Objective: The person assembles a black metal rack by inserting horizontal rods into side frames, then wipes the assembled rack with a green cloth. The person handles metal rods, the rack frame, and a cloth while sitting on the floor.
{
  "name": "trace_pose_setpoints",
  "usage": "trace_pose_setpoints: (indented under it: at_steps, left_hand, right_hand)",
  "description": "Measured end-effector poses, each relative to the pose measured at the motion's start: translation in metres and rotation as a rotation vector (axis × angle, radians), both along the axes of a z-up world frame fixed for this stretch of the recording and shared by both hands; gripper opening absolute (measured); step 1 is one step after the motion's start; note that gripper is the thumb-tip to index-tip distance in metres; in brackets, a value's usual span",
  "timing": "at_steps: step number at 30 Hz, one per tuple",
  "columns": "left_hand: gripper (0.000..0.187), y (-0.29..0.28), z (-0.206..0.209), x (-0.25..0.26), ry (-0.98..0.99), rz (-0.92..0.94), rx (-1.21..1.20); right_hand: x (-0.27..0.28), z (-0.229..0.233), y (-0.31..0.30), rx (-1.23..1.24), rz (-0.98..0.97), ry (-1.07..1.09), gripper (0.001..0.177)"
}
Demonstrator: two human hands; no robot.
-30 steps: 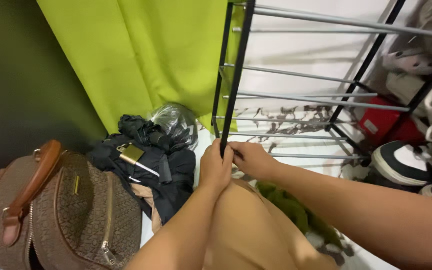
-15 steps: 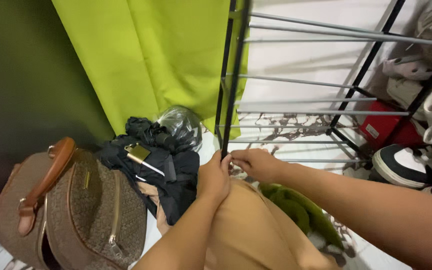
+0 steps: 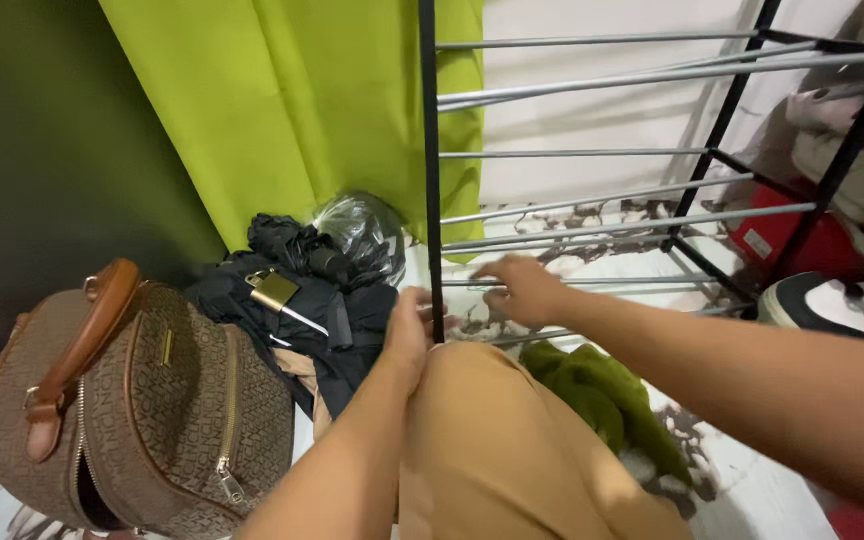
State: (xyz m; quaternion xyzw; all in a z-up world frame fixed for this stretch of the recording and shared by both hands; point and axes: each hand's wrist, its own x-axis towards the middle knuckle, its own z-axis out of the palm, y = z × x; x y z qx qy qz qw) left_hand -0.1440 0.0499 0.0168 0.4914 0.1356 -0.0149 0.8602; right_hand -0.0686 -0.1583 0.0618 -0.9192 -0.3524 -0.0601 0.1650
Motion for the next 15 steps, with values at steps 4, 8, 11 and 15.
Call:
trace_pose_setpoints:
  at_steps: [4, 8, 11, 15]
  left_hand:
    - [0.053, 0.010, -0.007, 0.025, 0.268, -0.028, 0.024]
    - [0.059, 0.007, -0.025, 0.074, 0.292, -0.153, 0.209]
    - [0.051, 0.002, -0.052, 0.109, 0.253, -0.169, 0.012]
    - [0.056, -0.001, -0.086, 0.144, 0.252, -0.089, 0.059]
  right_hand:
    - [0.032, -0.005, 0.022, 0.081, 0.140, 0.141, 0.043]
    - [0.047, -0.010, 0.049, 0.013, 0.016, 0.399, 0.035]
    - [0.052, -0.016, 0.056, 0.024, 0.019, 0.390, 0.032]
    - [0.060, -0.034, 0.055, 0.122, 0.026, 0.355, 0.030]
